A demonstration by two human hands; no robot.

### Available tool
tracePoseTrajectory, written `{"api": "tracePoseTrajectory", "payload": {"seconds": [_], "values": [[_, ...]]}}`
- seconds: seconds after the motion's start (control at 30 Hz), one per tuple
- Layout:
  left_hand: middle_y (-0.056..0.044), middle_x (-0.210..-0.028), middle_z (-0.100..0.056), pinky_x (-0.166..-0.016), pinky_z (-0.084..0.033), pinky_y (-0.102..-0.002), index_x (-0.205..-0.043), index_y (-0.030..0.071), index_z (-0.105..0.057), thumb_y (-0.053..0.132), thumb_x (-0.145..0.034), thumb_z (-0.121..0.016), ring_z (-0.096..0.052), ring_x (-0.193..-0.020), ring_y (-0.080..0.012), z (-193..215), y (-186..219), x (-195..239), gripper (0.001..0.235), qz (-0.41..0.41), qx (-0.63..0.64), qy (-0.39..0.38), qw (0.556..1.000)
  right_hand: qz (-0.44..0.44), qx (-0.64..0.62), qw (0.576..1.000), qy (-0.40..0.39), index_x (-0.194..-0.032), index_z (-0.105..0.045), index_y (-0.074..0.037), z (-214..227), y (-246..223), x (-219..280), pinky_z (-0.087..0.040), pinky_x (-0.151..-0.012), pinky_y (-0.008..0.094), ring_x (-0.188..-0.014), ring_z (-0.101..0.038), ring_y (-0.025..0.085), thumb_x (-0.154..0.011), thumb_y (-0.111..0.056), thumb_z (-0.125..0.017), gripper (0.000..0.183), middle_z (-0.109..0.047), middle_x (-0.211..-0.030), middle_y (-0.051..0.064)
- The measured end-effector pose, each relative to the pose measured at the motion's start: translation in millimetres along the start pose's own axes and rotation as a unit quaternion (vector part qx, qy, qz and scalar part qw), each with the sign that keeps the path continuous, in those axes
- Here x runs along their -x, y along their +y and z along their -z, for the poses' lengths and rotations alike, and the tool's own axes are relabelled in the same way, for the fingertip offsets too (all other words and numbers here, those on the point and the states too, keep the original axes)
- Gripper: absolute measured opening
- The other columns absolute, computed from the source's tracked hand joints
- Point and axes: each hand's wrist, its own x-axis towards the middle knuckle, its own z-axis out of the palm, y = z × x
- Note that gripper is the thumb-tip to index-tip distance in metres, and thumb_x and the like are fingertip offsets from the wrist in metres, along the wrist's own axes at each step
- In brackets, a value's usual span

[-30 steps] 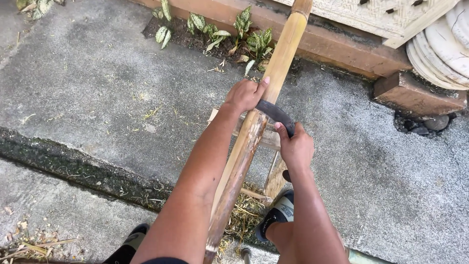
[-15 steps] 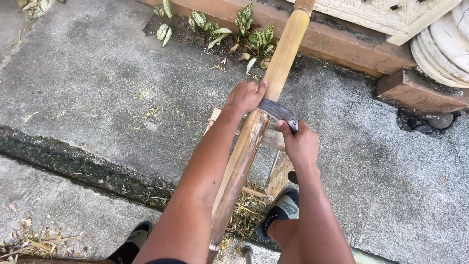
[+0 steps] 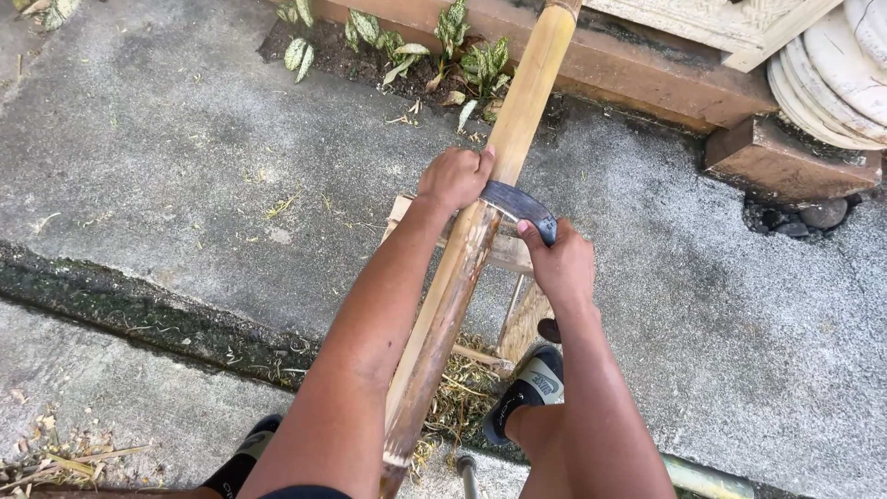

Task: Shave the outer surface of a bamboo stalk using a curved blade.

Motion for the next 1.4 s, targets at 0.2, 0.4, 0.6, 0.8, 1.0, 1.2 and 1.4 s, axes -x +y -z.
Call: {"api": "tracePoseTrajectory", "payload": {"seconds": [0.2,0.4,0.6,0.8,1.0,1.2,1.4], "values": [[-0.007,-0.067,-0.055,-0.068,-0.055,-0.046,-0.067,0.006,-0.064,0.055,-0.109,-0.027,-0.058,-0.065,-0.0218,-5,-5,-3,0.074,0.002,-0.001,-0.002,1.000,0.029,-0.004,0.999,0.017,-0.080,-0.061,0.000,-4,9,-2,-0.052,-0.061,0.048,-0.061,-0.068,0.035,-0.090,-0.059,-0.072,0.061,-0.066,-0.065,0.019],[-0.011,-0.072,-0.061,-0.070,-0.055,-0.049,-0.070,0.005,-0.069,0.054,-0.107,-0.028,-0.063,-0.069,-0.0246,-2,1,2,0.074,0.004,-0.005,0.019,1.000,0.010,-0.019,1.000,-0.005,-0.081,-0.060,0.000,0,5,0,-0.052,-0.060,0.047,-0.060,-0.069,0.034,-0.089,-0.059,-0.071,0.061,-0.066,-0.065,0.019],[-0.012,-0.068,-0.064,-0.069,-0.055,-0.048,-0.071,0.007,-0.070,0.053,-0.108,-0.030,-0.065,-0.063,-0.0254,2,5,4,0.072,0.013,0.000,0.014,1.000,0.010,-0.010,1.000,-0.008,-0.079,-0.060,0.000,-1,8,-2,-0.052,-0.058,0.047,-0.058,-0.068,0.033,-0.090,-0.060,-0.071,0.062,-0.066,-0.064,0.019],[-0.006,-0.060,-0.056,-0.059,-0.053,-0.044,-0.067,0.008,-0.067,0.052,-0.109,-0.029,-0.057,-0.053,-0.0205,-1,1,3,0.071,0.012,-0.005,0.001,1.000,0.004,-0.016,1.000,-0.016,-0.077,-0.060,-0.001,-2,8,-1,-0.051,-0.057,0.046,-0.057,-0.067,0.030,-0.089,-0.060,-0.072,0.062,-0.065,-0.063,0.017],[-0.002,-0.058,-0.049,-0.054,-0.052,-0.042,-0.067,0.008,-0.066,0.052,-0.109,-0.029,-0.053,-0.052,-0.0177,-7,-3,1,0.072,-0.005,-0.021,0.011,1.000,0.000,-0.032,0.999,-0.017,-0.076,-0.061,0.000,-2,8,1,-0.050,-0.057,0.046,-0.056,-0.065,0.028,-0.089,-0.059,-0.073,0.061,-0.065,-0.063,0.016],[-0.003,-0.059,-0.052,-0.056,-0.052,-0.043,-0.068,0.009,-0.066,0.052,-0.109,-0.029,-0.056,-0.053,-0.0185,-1,3,7,0.070,0.005,-0.013,0.002,1.000,0.010,-0.036,0.999,-0.009,-0.077,-0.061,0.000,-6,15,1,-0.051,-0.059,0.046,-0.058,-0.066,0.031,-0.088,-0.059,-0.073,0.062,-0.066,-0.064,0.018],[-0.005,-0.062,-0.054,-0.059,-0.054,-0.044,-0.071,0.007,-0.068,0.052,-0.110,-0.028,-0.058,-0.055,-0.0203,-1,2,7,0.072,0.007,-0.012,-0.004,1.000,0.017,-0.019,1.000,0.004,-0.078,-0.060,0.000,-5,15,2,-0.051,-0.060,0.047,-0.059,-0.067,0.034,-0.089,-0.060,-0.072,0.062,-0.066,-0.065,0.020]]}}
